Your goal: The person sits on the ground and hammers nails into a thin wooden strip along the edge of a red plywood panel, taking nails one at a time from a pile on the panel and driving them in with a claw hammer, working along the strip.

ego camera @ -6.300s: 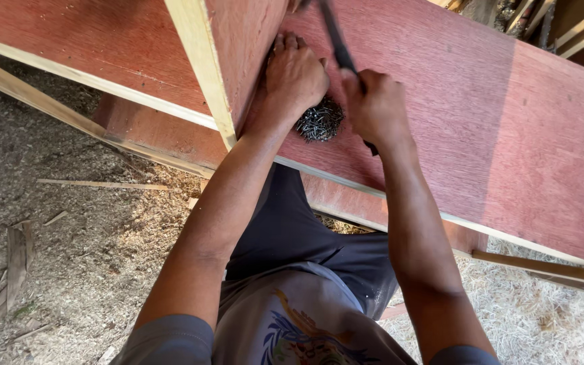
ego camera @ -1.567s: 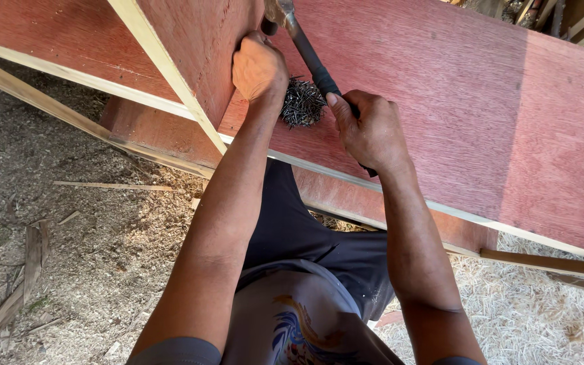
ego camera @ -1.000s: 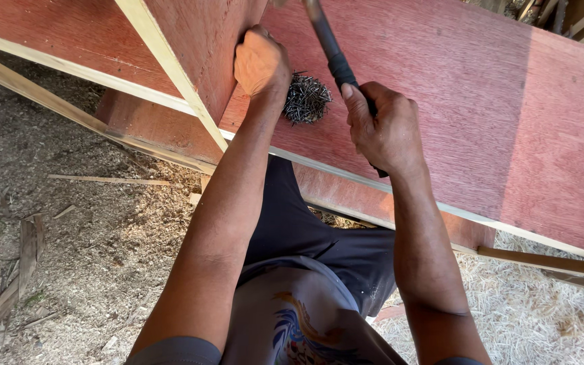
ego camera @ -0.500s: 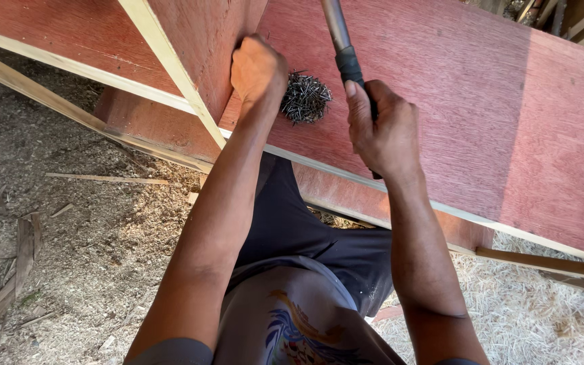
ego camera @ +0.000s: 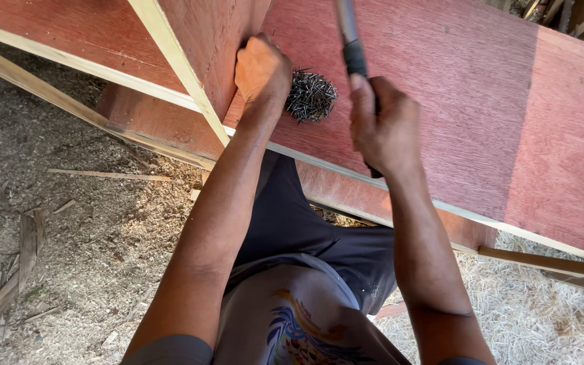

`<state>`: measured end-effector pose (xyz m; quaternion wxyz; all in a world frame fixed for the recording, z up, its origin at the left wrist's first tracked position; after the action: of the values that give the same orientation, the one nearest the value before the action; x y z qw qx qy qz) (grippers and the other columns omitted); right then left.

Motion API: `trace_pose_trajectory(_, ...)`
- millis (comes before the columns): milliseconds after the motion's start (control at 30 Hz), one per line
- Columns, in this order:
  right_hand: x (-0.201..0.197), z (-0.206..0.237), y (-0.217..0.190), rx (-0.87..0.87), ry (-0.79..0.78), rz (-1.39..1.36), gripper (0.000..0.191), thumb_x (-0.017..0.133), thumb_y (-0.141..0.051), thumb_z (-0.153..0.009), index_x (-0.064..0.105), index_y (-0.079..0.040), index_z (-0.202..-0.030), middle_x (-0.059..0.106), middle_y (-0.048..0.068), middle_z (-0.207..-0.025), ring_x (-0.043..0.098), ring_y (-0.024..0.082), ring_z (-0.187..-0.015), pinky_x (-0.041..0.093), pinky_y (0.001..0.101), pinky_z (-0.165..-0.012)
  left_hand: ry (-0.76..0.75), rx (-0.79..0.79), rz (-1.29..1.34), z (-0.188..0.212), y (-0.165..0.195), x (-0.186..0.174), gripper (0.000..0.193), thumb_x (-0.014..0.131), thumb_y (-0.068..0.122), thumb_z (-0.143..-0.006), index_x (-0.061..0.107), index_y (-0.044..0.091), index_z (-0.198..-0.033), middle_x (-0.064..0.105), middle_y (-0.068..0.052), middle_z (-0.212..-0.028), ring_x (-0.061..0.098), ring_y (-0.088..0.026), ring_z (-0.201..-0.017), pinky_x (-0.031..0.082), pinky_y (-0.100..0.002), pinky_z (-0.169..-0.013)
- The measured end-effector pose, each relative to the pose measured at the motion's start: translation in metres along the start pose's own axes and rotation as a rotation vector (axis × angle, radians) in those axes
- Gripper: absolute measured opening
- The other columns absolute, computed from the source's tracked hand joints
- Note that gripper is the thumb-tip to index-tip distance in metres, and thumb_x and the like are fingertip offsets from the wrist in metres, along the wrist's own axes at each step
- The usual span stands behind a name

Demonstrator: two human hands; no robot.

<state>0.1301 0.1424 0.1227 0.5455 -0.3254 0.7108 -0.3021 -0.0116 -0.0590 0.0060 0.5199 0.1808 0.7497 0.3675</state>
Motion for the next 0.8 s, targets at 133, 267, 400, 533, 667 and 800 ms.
trace_pose_trajectory(133, 0.012, -0.003, 0.007, 0.078, -0.137, 0.125, 0.042, 0.063, -0.033, -0.108, 0.069, -0.001, -0.081, 0.06, 0.005, -0.056, 0.059, 0.012, -0.045, 0.047, 0.0317, -0.044, -0.004, 0.001, -0.002, -0.001, 0.0, 0.0, 0.02, 0.058, 0.02, -0.091, 0.076, 0.009, -0.094, 0.074, -0.025, -0.091, 0.072, -0.045, -0.089, 0.058, -0.053, -0.081)
trace_pose_trajectory(267, 0.007, -0.004, 0.014, 0.173, -0.095, -0.016, 0.04, 0.06, -0.036, -0.105, 0.068, -0.004, -0.083, 0.061, 0.005, -0.058, 0.06, 0.012, -0.046, 0.048, 0.0348, -0.043, 0.001, 0.015, 0.014, -0.002, -0.001, 0.003, 0.019, 0.06, 0.02, -0.088, 0.076, 0.011, -0.093, 0.074, -0.025, -0.091, 0.072, -0.044, -0.088, 0.058, -0.052, -0.081)
trace_pose_trajectory(400, 0.0, -0.004, -0.007, -0.069, 0.0, 0.144, 0.043, 0.062, -0.034, -0.11, 0.067, -0.001, -0.083, 0.061, 0.006, -0.058, 0.06, 0.015, -0.05, 0.044, 0.035, -0.046, 0.033, 0.033, 0.026, 0.0, -0.001, 0.003, 0.019, 0.061, 0.021, -0.09, 0.074, 0.008, -0.094, 0.074, -0.025, -0.091, 0.072, -0.045, -0.088, 0.057, -0.054, -0.08)
trace_pose_trajectory(533, 0.012, -0.002, 0.002, -0.002, -0.132, 0.23, 0.042, 0.065, -0.036, -0.107, 0.069, -0.003, -0.081, 0.06, 0.008, -0.053, 0.062, 0.017, -0.046, 0.046, 0.0352, -0.046, 0.046, 0.062, 0.043, 0.001, 0.0, -0.001, 0.018, 0.061, 0.018, -0.09, 0.073, 0.006, -0.096, 0.075, -0.025, -0.09, 0.072, -0.045, -0.087, 0.058, -0.054, -0.079)
trace_pose_trajectory(667, 0.009, 0.0, 0.01, 0.07, -0.068, 0.071, 0.039, 0.061, -0.036, -0.106, 0.067, -0.004, -0.083, 0.059, 0.01, -0.053, 0.062, 0.019, -0.045, 0.046, 0.0405, -0.044, -0.062, 0.015, 0.041, 0.0, -0.002, 0.006, 0.017, 0.06, 0.018, -0.09, 0.074, 0.008, -0.094, 0.074, -0.024, -0.09, 0.075, -0.041, -0.086, 0.062, -0.049, -0.076)
trace_pose_trajectory(800, 0.012, 0.0, -0.006, -0.139, -0.001, 0.248, 0.039, 0.065, -0.032, -0.108, 0.067, -0.001, -0.083, 0.059, 0.012, -0.056, 0.059, 0.023, -0.046, 0.044, 0.0413, -0.045, -0.02, 0.016, 0.019, -0.001, 0.002, 0.003, 0.016, 0.062, 0.016, -0.089, 0.073, 0.007, -0.094, 0.074, -0.025, -0.089, 0.074, -0.042, -0.084, 0.061, -0.05, -0.075)
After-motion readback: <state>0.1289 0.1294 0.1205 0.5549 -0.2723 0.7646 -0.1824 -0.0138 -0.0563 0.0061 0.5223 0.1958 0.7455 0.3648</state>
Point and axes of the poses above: each hand's wrist, its own z-axis away from the middle knuckle, its own x-axis out of the palm, y = z × x, the point moved 9 cm from there along -z, towards the middle knuckle
